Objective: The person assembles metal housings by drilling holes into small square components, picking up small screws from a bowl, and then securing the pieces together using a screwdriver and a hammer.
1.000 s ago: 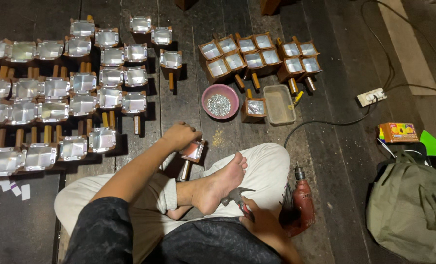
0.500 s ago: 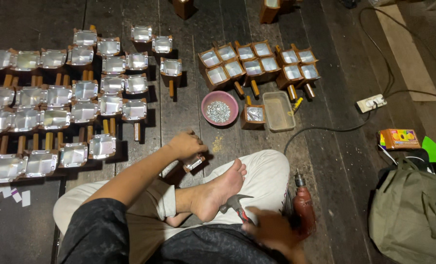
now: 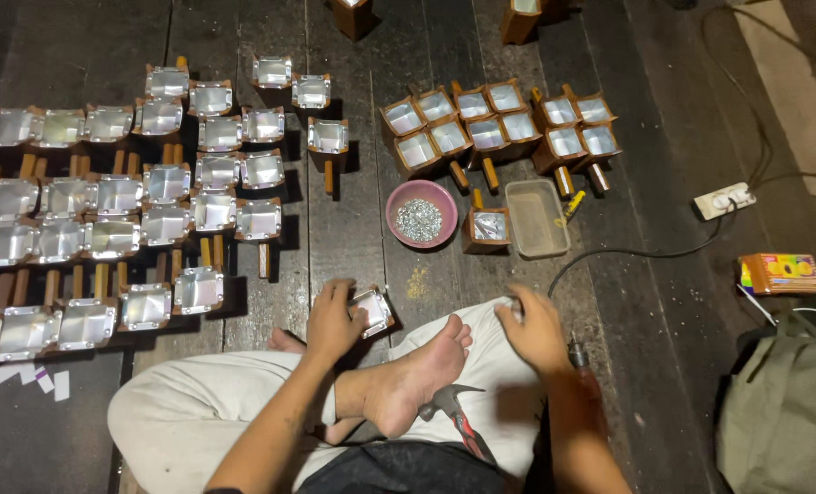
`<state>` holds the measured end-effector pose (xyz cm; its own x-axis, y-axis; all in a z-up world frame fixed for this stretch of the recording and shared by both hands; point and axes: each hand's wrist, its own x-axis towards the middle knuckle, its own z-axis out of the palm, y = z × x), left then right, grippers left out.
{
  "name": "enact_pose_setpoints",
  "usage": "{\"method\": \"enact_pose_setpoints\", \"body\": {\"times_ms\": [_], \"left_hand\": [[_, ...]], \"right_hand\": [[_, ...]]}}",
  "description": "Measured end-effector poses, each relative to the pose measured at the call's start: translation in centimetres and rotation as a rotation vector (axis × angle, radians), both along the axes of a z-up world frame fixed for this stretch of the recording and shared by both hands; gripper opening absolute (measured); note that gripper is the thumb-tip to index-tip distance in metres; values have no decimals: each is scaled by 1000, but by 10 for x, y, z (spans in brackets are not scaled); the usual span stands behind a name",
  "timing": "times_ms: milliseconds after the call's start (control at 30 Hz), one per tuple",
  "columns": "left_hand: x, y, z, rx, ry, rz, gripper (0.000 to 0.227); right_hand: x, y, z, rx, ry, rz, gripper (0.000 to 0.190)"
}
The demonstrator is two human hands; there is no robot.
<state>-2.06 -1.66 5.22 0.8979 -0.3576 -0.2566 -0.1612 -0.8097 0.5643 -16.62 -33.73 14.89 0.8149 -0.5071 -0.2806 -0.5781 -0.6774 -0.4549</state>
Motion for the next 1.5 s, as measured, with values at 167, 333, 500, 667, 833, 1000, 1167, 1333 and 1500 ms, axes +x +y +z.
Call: {"method": "enact_pose_setpoints", "body": {"times_ms": [167,333,500,667,833,1000,1167,1333,1500], "left_hand": [[1,7,-41,-165,-10,-12,44],[5,6,-37,-195,-49,-36,41],[1,10,-3,-228,74,65,48],[-8,14,16,-204,115,67,55],[-18,15,7,-192,155,13,61],[-22,17,0,-292,154,68,61],[-26,20,-2,-357,143,156,62],[-20,20,-20,-440,110,182,53],[-17,20,-32,-464,101,167,48]], "right_hand": [[62,-35,-26,-142,-93,10,37],[129,-61,-66,-275,-123,87,29],[165,-60,-76,-329,81,187,34],[172,-59,-87,-348,140,220,30],[169,-69,-91,-306,130,221,31],[159,-67,-71,-284,50,215,29],[158,-98,-103,-383,-21,285,21],[167,-110,-110,-333,-58,218,18],[172,-100,-93,-179,-132,138,18]]}}
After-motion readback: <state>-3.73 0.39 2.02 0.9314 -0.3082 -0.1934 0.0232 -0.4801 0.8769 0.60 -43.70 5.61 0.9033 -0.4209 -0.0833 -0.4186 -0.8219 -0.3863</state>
